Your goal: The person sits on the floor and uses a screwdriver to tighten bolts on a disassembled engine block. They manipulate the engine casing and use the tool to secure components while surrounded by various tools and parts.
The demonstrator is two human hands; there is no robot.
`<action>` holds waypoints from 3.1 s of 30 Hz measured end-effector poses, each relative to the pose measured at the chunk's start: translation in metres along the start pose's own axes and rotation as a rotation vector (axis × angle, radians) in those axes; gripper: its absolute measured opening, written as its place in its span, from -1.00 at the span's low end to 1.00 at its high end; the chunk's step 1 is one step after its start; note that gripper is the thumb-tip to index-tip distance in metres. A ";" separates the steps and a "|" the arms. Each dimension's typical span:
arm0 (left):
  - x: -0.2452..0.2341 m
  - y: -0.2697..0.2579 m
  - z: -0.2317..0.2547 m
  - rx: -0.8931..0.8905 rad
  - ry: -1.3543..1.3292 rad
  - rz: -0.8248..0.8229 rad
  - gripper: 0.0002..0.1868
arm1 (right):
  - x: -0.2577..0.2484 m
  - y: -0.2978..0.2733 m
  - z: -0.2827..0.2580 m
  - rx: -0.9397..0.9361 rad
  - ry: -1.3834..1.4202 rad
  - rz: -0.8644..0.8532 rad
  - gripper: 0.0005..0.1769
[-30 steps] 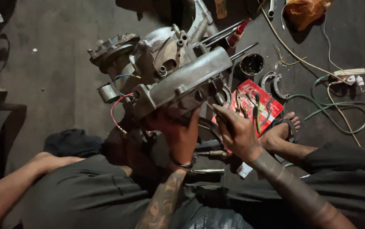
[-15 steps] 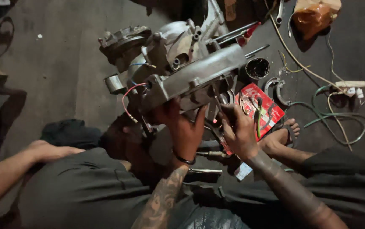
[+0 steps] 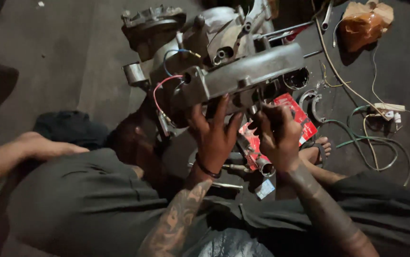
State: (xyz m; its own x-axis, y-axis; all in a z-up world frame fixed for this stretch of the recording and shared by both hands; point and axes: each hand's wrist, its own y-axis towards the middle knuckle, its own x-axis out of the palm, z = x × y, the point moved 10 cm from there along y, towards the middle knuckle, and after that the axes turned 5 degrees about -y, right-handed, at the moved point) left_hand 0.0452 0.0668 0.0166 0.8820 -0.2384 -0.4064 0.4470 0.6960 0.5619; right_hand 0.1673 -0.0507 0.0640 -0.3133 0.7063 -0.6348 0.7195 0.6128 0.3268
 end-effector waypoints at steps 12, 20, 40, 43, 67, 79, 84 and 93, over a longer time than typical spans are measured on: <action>-0.009 0.011 0.012 -0.011 -0.018 -0.021 -0.35 | 0.005 -0.008 0.014 0.039 -0.006 -0.011 -0.82; -0.001 0.004 0.007 -0.050 0.034 -0.009 -0.41 | 0.002 -0.015 0.022 0.050 -0.051 -0.038 -0.82; -0.007 0.009 0.011 -0.068 0.033 -0.048 -0.40 | 0.014 -0.020 0.050 0.056 0.066 -0.028 -0.84; -0.012 0.016 0.014 -0.038 0.026 -0.025 -0.42 | 0.022 -0.027 0.064 0.045 0.063 -0.025 -0.85; -0.003 0.001 0.009 -0.017 0.037 -0.020 -0.38 | 0.007 -0.016 0.036 0.157 0.212 -0.123 -0.88; -0.007 0.009 0.012 0.002 0.014 -0.008 -0.37 | -0.003 -0.011 0.021 -0.004 -0.099 -0.082 -0.89; -0.011 0.011 0.016 0.002 -0.011 -0.014 -0.37 | 0.001 -0.021 0.034 -0.085 -0.312 -0.052 -0.87; 0.003 -0.004 0.001 0.002 0.003 0.000 -0.36 | 0.003 -0.020 0.031 -0.102 -0.209 -0.058 -0.92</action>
State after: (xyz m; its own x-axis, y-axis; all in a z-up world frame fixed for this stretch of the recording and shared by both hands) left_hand 0.0465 0.0626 0.0140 0.8815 -0.2366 -0.4087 0.4476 0.6944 0.5634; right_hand 0.1709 -0.0721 0.0336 -0.2095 0.5864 -0.7824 0.6339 0.6907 0.3479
